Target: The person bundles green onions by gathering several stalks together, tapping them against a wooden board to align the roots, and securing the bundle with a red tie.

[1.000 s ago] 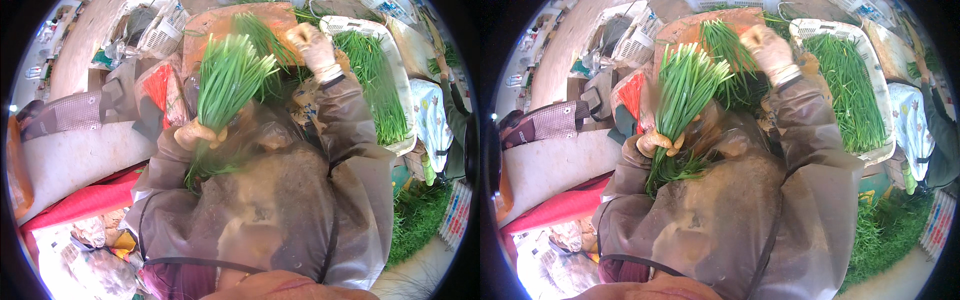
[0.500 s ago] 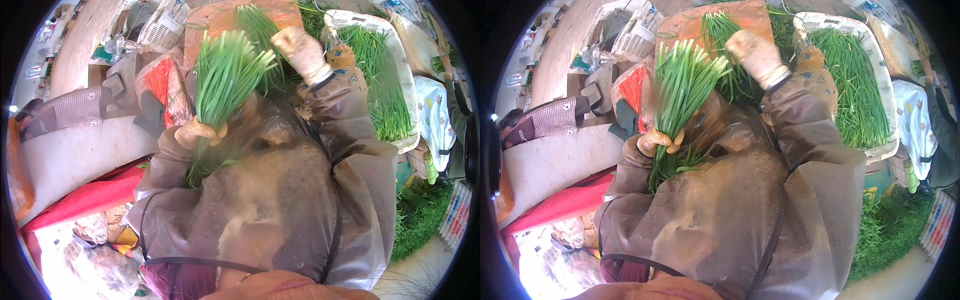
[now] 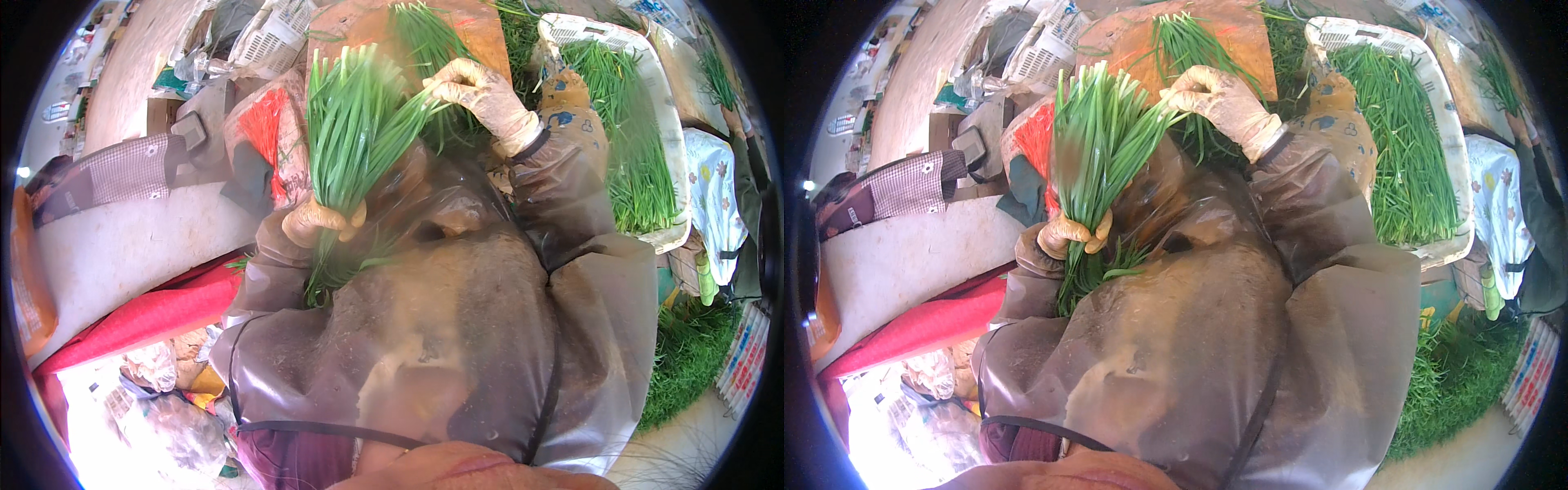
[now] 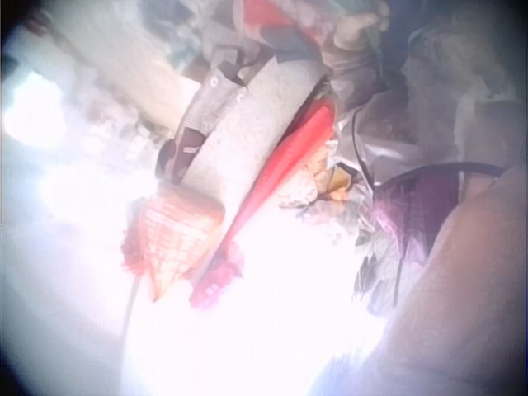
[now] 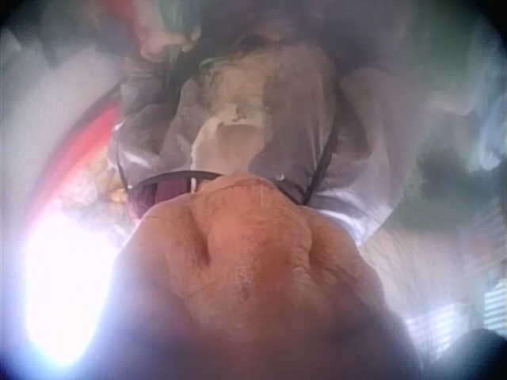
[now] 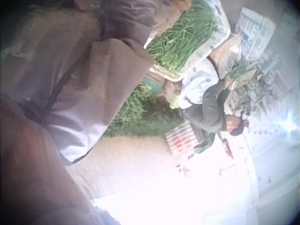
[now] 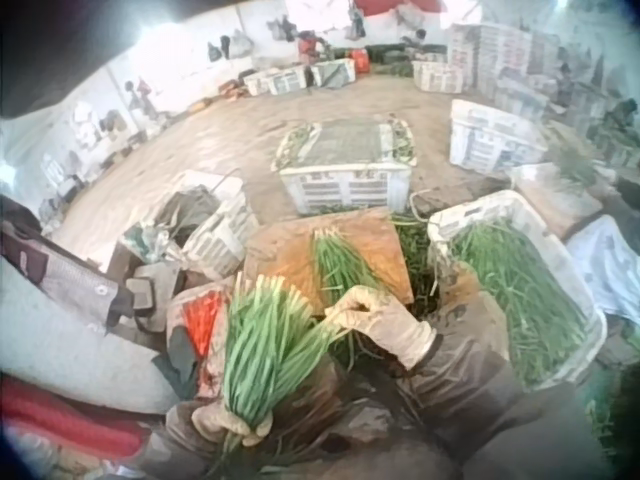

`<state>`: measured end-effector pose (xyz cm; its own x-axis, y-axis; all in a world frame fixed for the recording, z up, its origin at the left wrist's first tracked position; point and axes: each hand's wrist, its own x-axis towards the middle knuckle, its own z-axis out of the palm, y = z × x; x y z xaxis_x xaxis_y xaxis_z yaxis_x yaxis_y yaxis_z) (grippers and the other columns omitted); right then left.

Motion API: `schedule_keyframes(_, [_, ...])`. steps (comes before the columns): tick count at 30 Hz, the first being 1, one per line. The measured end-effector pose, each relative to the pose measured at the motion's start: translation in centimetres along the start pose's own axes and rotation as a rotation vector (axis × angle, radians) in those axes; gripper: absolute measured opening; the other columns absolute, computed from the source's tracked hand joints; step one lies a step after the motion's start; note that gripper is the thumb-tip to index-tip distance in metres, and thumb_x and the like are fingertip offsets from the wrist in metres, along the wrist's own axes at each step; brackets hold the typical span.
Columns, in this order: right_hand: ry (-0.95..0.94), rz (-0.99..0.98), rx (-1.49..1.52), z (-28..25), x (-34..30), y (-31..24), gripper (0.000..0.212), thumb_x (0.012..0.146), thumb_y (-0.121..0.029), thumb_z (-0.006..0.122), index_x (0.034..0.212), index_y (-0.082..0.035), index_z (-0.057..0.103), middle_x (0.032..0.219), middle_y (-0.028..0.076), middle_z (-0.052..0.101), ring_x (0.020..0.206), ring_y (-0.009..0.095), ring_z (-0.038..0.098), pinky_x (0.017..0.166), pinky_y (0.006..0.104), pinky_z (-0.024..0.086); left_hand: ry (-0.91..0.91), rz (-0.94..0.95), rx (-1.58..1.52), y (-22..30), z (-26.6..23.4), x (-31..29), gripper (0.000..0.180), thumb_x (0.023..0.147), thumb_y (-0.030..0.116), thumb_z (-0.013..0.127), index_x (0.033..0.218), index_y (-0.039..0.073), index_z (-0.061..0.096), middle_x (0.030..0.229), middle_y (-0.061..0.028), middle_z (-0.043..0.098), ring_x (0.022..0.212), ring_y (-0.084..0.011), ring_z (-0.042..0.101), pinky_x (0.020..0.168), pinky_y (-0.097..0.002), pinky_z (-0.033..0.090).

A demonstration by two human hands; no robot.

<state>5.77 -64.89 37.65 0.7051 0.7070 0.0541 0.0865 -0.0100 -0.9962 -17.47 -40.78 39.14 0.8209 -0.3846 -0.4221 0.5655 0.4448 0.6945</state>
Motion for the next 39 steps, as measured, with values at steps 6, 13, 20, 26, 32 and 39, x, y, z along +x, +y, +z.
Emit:
schedule_keyframes(6, [0.094,-0.128,-0.626,0.0,-0.8,-0.2,0.021,0.087,-0.029,0.063,0.086,-0.008,0.064,0.087,0.008,0.066,0.083,0.025,0.063,0.074,0.0337,0.048,0.053,0.072,0.056,-0.2,-0.4,0.3,0.044,0.067,0.022,0.081,0.092,-0.002,0.054,0.076,-0.0083,0.054,0.054,-0.0159,0.049,0.049,-0.0281,0.04])
schedule_keyframes(13, [0.241,-0.236,-0.719,-1.0,-0.7,1.9,0.021,0.088,-0.034,0.061,0.09,-0.012,0.061,0.093,0.001,0.07,0.083,0.019,0.065,0.069,0.0305,0.051,0.05,0.091,0.006,-0.2,-0.4,0.3,0.043,0.068,0.019,0.08,0.093,-0.003,0.054,0.074,-0.0082,0.051,0.053,-0.0164,0.048,0.048,-0.0287,0.04])
schedule_keyframes(20, [0.45,0.231,-1.17,-10.7,1.1,5.7,0.022,0.093,-0.029,0.05,0.096,-0.011,0.061,0.093,0.014,0.068,0.092,0.032,0.064,0.078,0.0419,0.05,-0.086,0.092,0.042,0.1,-0.8,-1.0,0.051,0.066,0.016,0.081,0.103,-0.003,0.051,0.072,-0.0094,0.052,0.05,-0.0178,0.05,0.044,-0.0279,0.041])
schedule_keyframes(26, [0.24,0.236,-1.24,-10.4,2.0,3.1,0.033,0.089,-0.034,0.055,0.115,-0.015,0.063,0.104,0.011,0.067,0.102,0.032,0.061,0.088,0.0387,0.047,-0.062,0.07,0.047,-0.5,-1.5,-1.8,0.077,0.065,0.015,0.081,0.128,-0.001,0.039,0.071,-0.0093,0.052,0.049,-0.0175,0.048,0.043,-0.0278,0.04])
schedule_keyframes(32, [0.078,-0.569,-0.661,1.3,3.1,-3.0,0.024,0.082,-0.029,0.067,0.097,-0.011,0.066,0.098,0.006,0.066,0.093,0.023,0.061,0.081,0.0315,0.049,-0.078,-0.003,0.062,-0.4,-1.0,-0.4,0.096,0.067,0.018,0.079,0.144,0.001,0.024,0.07,-0.0087,0.051,0.05,-0.0171,0.048,0.045,-0.0277,0.039])
schedule_keyframes(39, [0.183,-0.465,-0.939,-0.7,3.0,-2.2,0.026,0.091,-0.034,0.052,0.087,-0.009,0.058,0.083,0.009,0.06,0.08,0.029,0.061,0.071,0.039,0.048,-0.012,-0.051,0.01,-1.0,-0.6,-0.8,0.099,0.066,0.019,0.08,0.145,0.002,0.022,0.077,-0.0079,0.053,0.054,-0.0169,0.05,0.048,-0.027,0.041])
